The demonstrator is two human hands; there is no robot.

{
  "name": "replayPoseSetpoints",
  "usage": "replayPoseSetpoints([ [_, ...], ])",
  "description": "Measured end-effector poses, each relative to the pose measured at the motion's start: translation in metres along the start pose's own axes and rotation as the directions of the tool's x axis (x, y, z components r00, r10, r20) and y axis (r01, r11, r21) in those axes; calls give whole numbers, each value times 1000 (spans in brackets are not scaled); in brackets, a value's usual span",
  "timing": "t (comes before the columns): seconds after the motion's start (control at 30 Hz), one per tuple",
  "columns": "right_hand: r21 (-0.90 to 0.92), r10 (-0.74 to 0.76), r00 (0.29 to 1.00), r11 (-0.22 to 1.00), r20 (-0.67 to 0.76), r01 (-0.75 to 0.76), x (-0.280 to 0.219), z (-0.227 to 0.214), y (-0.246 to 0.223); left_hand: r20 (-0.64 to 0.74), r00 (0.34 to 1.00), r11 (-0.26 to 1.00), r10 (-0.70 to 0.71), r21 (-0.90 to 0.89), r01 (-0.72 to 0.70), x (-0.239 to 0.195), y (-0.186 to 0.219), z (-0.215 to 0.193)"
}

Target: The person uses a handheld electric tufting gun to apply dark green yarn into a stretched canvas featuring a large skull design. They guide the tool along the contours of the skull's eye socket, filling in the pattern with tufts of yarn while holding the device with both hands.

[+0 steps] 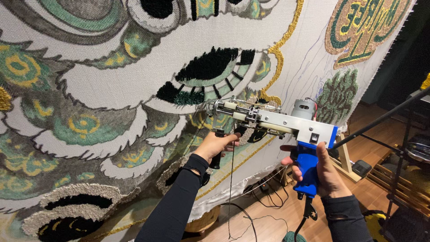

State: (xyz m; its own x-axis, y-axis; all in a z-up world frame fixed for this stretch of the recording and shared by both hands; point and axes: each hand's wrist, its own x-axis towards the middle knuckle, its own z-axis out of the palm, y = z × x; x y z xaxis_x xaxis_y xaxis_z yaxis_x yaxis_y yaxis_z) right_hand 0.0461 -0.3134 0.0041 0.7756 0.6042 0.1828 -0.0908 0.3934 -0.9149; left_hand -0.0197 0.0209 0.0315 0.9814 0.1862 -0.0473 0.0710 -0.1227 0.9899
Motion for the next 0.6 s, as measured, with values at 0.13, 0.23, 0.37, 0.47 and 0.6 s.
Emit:
replayPoseSetpoints([
  [0.13,0,3,1000,1000,-19,-3,1,9,0,13,1000,1000,-11,-18,11,6,-4,-3],
  [0.23,-9,10,999,1000,-40,-10,1,14,2,20,1000,999,-9,-45,9,9,-6,-6],
  [0.37,1,9,1000,1000,-27,-9,1,17,6,-6,1000,999,-17,-37,17,9,-4,-7],
  [0.47,-10,-1,999,1000,-40,0,3,17,10,-25,999,1000,-25,-11,25,10,-3,-10],
  [0.6,-9,16,998,1000,-64,-16,5,21,12,8,1000,994,17,-104,-16,14,-7,-14],
])
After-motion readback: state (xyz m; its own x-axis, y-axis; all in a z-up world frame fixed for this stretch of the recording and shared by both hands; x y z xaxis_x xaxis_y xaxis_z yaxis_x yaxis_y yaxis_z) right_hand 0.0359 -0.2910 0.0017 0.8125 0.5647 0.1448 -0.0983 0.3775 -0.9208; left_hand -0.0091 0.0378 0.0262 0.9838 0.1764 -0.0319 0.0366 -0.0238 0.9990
